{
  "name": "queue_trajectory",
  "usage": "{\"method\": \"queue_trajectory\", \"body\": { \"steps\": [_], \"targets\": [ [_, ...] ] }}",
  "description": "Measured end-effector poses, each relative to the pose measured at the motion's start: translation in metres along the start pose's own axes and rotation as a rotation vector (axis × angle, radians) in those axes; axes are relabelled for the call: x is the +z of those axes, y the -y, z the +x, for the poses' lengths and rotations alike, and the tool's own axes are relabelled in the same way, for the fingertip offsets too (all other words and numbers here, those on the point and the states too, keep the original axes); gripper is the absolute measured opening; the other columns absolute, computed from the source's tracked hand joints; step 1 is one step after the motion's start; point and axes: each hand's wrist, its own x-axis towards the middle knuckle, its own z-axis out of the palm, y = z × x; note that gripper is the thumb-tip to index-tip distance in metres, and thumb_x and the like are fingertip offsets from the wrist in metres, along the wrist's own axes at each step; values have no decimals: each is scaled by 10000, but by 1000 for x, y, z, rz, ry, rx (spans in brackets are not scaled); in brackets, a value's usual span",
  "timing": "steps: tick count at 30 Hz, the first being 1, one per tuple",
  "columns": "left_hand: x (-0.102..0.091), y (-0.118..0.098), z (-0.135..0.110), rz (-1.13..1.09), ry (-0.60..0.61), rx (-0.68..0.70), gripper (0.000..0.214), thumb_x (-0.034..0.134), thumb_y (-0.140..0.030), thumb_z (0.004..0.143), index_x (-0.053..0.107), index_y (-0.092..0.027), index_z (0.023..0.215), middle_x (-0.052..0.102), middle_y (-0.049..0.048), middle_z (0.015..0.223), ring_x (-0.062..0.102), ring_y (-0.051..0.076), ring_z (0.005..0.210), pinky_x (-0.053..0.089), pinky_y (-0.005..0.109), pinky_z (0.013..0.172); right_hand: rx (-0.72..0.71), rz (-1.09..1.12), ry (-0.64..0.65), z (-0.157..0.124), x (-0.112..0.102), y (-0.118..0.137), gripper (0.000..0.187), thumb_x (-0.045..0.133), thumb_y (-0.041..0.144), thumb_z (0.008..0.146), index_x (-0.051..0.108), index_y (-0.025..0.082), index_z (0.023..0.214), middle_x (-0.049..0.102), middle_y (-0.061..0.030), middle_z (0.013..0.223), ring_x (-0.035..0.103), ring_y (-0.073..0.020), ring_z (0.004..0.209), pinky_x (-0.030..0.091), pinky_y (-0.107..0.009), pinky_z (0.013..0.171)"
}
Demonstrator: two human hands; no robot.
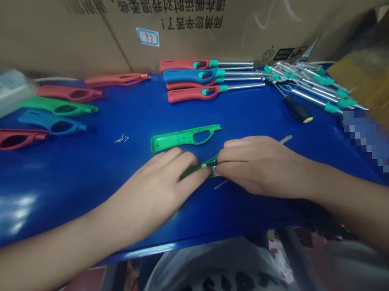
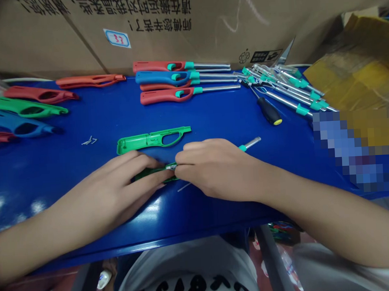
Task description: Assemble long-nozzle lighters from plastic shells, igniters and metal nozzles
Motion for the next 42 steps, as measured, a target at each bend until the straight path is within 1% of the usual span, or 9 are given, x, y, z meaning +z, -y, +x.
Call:
{"method": "queue_trajectory", "body": {
  "steps": [7, 12, 16, 21, 25, 27, 30, 34, 42],
  "targets": [
    [1, 3, 3, -169, -17, -70, 323, 510, -195, 1040, 631, -198, 1338, 616, 108, 1098, 579, 235, 986, 529, 396, 836, -26, -78, 80, -3, -8, 4, 227, 487, 81, 984, 700, 159, 975, 679, -57, 920, 543, -197, 804, 299, -335, 626],
    [1, 5, 0, -192, -26, -56, 326, 520, -194, 1038, 647, -227, 1336, 618, 108, 1128, 592, 237, 1013, 543, 396, 848, 193, 128, 45, -4, -9, 2, 209, 534, 131, 1002, 726, 186, 941, 700, -33, 912, 623, -180, 868, 375, -310, 676],
    [-3, 2, -3, -37, -26, 28, 373, 510, -157, 1019, 632, -188, 1370, 638, 134, 1143, 597, 291, 1036, 577, 454, 835, 314, 337, -6, -2, -7, -1, 121, 613, 135, 956, 700, 198, 900, 697, 2, 907, 635, -141, 832, 394, -277, 673],
    [-6, -6, -1, 75, 8, 84, 395, 459, -122, 1006, 628, -114, 1363, 651, 160, 1167, 586, 329, 1034, 598, 501, 828, 244, 315, 14, -3, -8, -4, 134, 588, 150, 980, 698, 192, 915, 687, -17, 918, 626, -161, 879, 402, -287, 705],
    [-4, -9, -1, 68, 44, 23, 420, 478, -119, 996, 605, -166, 1394, 640, 145, 1181, 571, 307, 998, 584, 486, 811, 28, 67, 46, -4, -7, -2, 252, 470, 140, 1034, 704, 178, 949, 682, -50, 911, 572, -185, 845, 361, -318, 678],
    [-2, -8, -1, 49, 55, -5, 415, 498, -128, 995, 602, -187, 1393, 632, 137, 1186, 565, 298, 1008, 574, 477, 834, -5, -31, 42, -4, -7, 1, 287, 450, 129, 1041, 696, 180, 902, 670, -45, 878, 543, -177, 788, 325, -320, 642],
    [-1, -7, 0, 18, 63, -25, 415, 517, -140, 996, 595, -209, 1398, 621, 130, 1199, 563, 295, 1034, 562, 467, 859, 14, -62, 44, -4, -9, 2, 298, 467, 150, 1047, 682, 186, 843, 652, -29, 834, 525, -164, 743, 315, -318, 631],
    [0, -5, 0, -11, 32, -24, 434, 522, -133, 990, 586, -217, 1412, 619, 127, 1192, 563, 297, 1040, 556, 462, 859, -12, 0, 85, -6, -13, -1, 278, 459, 162, 1045, 727, 176, 975, 697, -56, 950, 581, -190, 840, 371, -332, 672],
    [-2, -3, -3, -72, 9, -19, 404, 529, -123, 982, 613, -206, 1369, 622, 124, 1215, 582, 300, 1077, 560, 464, 876, 235, 299, 25, -6, -9, -1, 168, 573, 155, 995, 730, 207, 966, 705, -23, 952, 650, -164, 894, 434, -285, 728]
  ]
}}
